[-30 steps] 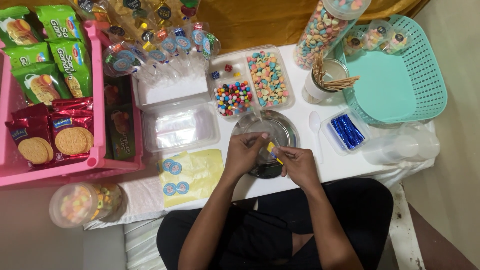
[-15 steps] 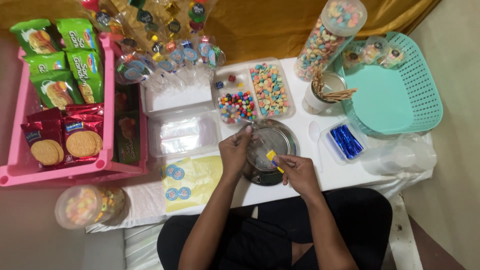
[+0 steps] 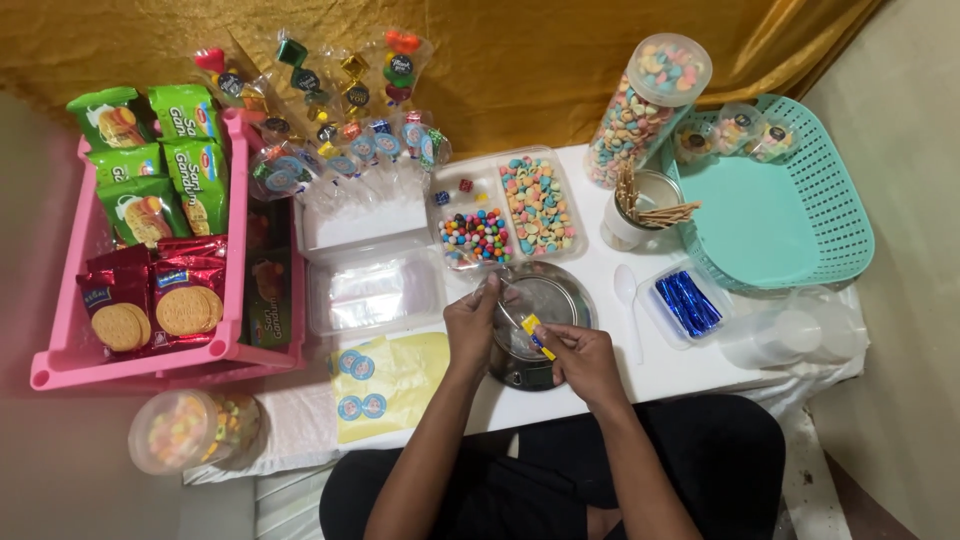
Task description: Assembling candy sticks by placing candies on sticks and securing them with small adhesive stickers.
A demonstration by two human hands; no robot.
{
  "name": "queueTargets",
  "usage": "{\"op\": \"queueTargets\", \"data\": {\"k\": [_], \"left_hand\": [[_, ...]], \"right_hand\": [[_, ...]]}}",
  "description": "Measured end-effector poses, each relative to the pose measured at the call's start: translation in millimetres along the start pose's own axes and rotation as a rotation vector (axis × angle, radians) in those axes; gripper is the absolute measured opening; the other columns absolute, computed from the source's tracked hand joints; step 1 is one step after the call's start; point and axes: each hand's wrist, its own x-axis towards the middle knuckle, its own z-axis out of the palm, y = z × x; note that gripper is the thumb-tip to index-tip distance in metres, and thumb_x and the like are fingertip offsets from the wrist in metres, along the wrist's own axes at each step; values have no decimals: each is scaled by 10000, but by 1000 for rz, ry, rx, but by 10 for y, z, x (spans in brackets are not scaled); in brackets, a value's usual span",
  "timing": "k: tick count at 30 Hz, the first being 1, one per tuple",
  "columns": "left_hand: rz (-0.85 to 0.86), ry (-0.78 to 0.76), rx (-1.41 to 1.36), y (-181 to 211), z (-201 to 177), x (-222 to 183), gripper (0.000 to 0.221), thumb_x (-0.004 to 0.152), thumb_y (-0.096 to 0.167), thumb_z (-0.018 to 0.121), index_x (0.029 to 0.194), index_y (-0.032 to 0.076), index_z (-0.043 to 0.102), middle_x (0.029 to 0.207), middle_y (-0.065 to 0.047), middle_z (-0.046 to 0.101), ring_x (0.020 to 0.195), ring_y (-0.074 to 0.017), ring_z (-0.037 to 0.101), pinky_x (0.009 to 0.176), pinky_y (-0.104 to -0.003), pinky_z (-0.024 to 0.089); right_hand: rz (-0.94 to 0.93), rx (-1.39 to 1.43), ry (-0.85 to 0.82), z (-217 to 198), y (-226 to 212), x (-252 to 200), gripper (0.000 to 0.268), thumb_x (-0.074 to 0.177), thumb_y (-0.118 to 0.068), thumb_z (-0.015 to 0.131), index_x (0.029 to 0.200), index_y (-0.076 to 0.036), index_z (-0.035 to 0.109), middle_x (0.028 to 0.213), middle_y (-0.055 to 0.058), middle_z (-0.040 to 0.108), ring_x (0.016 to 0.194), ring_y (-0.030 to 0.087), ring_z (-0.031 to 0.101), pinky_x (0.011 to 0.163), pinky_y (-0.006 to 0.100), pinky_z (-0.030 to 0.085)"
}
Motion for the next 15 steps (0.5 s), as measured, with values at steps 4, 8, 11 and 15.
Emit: {"op": "queueTargets", "data": {"k": [4,8,11,15], "left_hand": [[12,1,21,41,16,-29,339,930,314,783,940,-24,802,830,-190,782,828,-218,752,763,-361,612],[-6,20,-21,22,4,-40,312,942,298,770,909,-11,796,820,-184,774,816,-221,750,757,-357,609],[-7,14,-16,115,35,-50,341,944,318,771,852,-10,780,753,-158,737,725,-197,697,689,-333,577],[5,3,56,55,1,-55,366,927,367,785,747,50,757,633,-83,666,622,-125,606,581,-274,505]], "right_hand": [[-24,17,15,1,-43,-24,344,923,-103,739,1161,143,708,582,191,675,313,165,569,412,273,462],[-35,23,25,-8,-52,-29,341,915,-101,749,1157,137,710,573,187,669,312,170,568,415,273,468],[-46,13,38,5,-110,-37,334,911,-90,747,1152,138,710,551,187,660,309,172,564,416,272,462],[-53,10,33,19,-95,-45,330,906,-93,749,1144,133,713,512,177,638,309,176,567,413,260,456]]}}
